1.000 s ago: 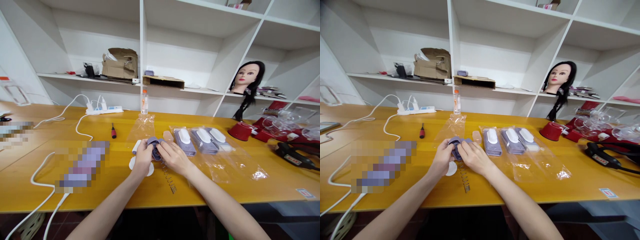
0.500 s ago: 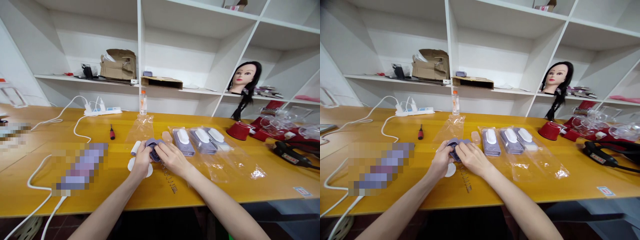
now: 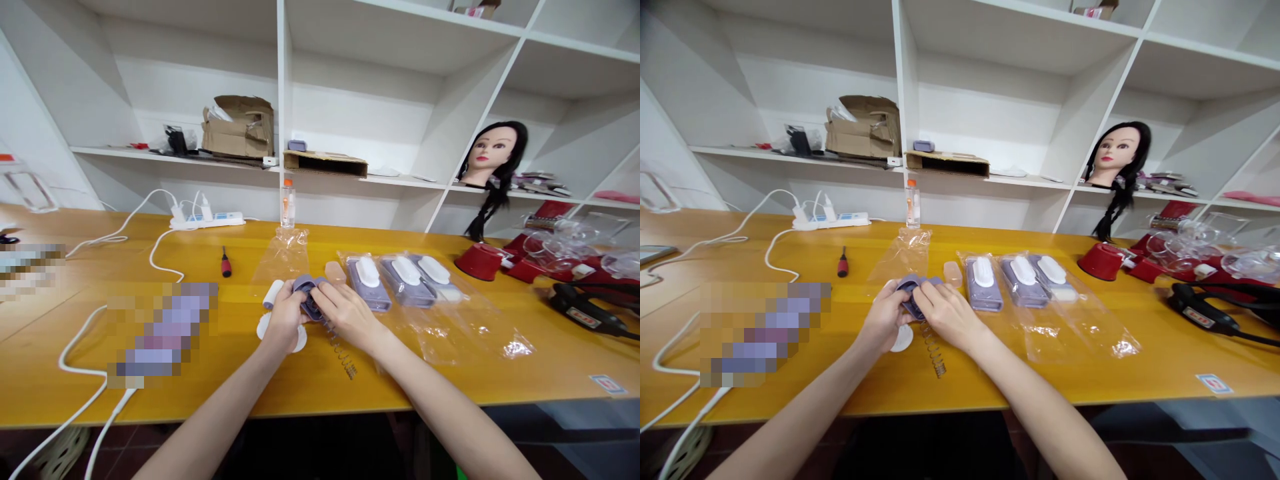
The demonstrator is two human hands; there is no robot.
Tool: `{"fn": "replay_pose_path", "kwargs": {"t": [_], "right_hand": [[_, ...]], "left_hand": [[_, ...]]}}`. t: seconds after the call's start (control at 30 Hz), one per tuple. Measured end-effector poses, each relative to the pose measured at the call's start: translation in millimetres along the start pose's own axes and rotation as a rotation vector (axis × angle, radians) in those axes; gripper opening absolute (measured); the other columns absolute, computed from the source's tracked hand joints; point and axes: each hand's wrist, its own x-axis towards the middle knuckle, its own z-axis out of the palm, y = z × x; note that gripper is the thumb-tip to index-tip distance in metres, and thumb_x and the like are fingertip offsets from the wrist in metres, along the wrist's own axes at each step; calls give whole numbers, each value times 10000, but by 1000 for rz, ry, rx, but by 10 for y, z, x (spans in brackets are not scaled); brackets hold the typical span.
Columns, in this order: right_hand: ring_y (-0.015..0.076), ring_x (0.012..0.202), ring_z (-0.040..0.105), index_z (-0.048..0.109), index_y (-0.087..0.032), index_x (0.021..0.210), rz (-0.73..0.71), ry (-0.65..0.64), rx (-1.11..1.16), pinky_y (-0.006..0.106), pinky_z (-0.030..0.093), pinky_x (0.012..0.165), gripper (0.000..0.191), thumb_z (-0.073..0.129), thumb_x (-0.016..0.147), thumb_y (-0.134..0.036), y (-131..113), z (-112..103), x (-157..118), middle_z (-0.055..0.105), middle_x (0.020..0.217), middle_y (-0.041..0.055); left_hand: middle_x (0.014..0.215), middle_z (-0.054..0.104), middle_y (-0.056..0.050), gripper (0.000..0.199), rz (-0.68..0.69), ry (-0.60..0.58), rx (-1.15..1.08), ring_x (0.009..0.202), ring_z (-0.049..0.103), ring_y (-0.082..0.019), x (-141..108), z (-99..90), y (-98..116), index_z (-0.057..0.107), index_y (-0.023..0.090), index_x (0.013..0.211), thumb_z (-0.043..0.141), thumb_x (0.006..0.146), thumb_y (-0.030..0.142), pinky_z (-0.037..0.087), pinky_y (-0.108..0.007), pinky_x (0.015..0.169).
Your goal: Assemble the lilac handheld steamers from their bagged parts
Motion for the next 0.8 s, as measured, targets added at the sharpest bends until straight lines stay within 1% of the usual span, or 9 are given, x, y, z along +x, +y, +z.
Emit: {"fn": "replay_pose_path", "kwargs": {"t": [0.2, 0.33, 0.53, 0.63, 0.73, 0.8], "right_hand": [[176, 736, 554, 537, -113, 992, -2, -73, -6, 300, 453, 684, 177, 392, 891, -106, -5, 12, 22, 569, 824, 67], [174, 739, 556, 536, -123, 980, 11, -107, -8, 293, 449, 681, 148, 423, 885, -113, -9, -4, 38, 564, 827, 60], [179, 723, 557, 542, -117, 957, 9, -121, -23, 304, 457, 667, 137, 425, 885, -113, -20, -29, 42, 562, 814, 62], [181, 747, 568, 540, -105, 988, 9, -73, -23, 309, 468, 686, 167, 400, 897, -117, -14, -26, 28, 573, 820, 72], [195, 836, 583, 533, -90, 1036, -5, 24, -27, 320, 478, 731, 210, 367, 911, -120, -4, -14, 12, 600, 894, 107], [202, 887, 584, 530, -86, 1052, -15, 71, -26, 326, 483, 753, 222, 359, 913, -114, -1, -7, 7, 610, 941, 125]], "left_hand": [[559, 501, 63, 249, -58, -16, -33, 497, 488, -102, 36, -35, -4, 453, 199, 736, 498, 500, 139, 450, -239, 484], [561, 503, 66, 257, -56, -11, -30, 488, 486, -98, 51, -44, -27, 465, 201, 751, 495, 503, 138, 450, -238, 479], [579, 501, 56, 272, -21, 12, -7, 510, 469, -98, 34, -33, -47, 492, 200, 773, 509, 506, 155, 434, -220, 465], [618, 519, 45, 264, 10, 10, 7, 547, 481, -105, 12, -17, -35, 499, 200, 786, 523, 523, 177, 441, -222, 478], [673, 541, 33, 255, 57, 3, -3, 595, 495, -112, -5, 3, -14, 500, 200, 792, 537, 540, 196, 448, -224, 497], [675, 535, 34, 247, 65, 1, -14, 595, 490, -112, -11, 13, -2, 498, 202, 785, 537, 542, 197, 446, -225, 499]]}}
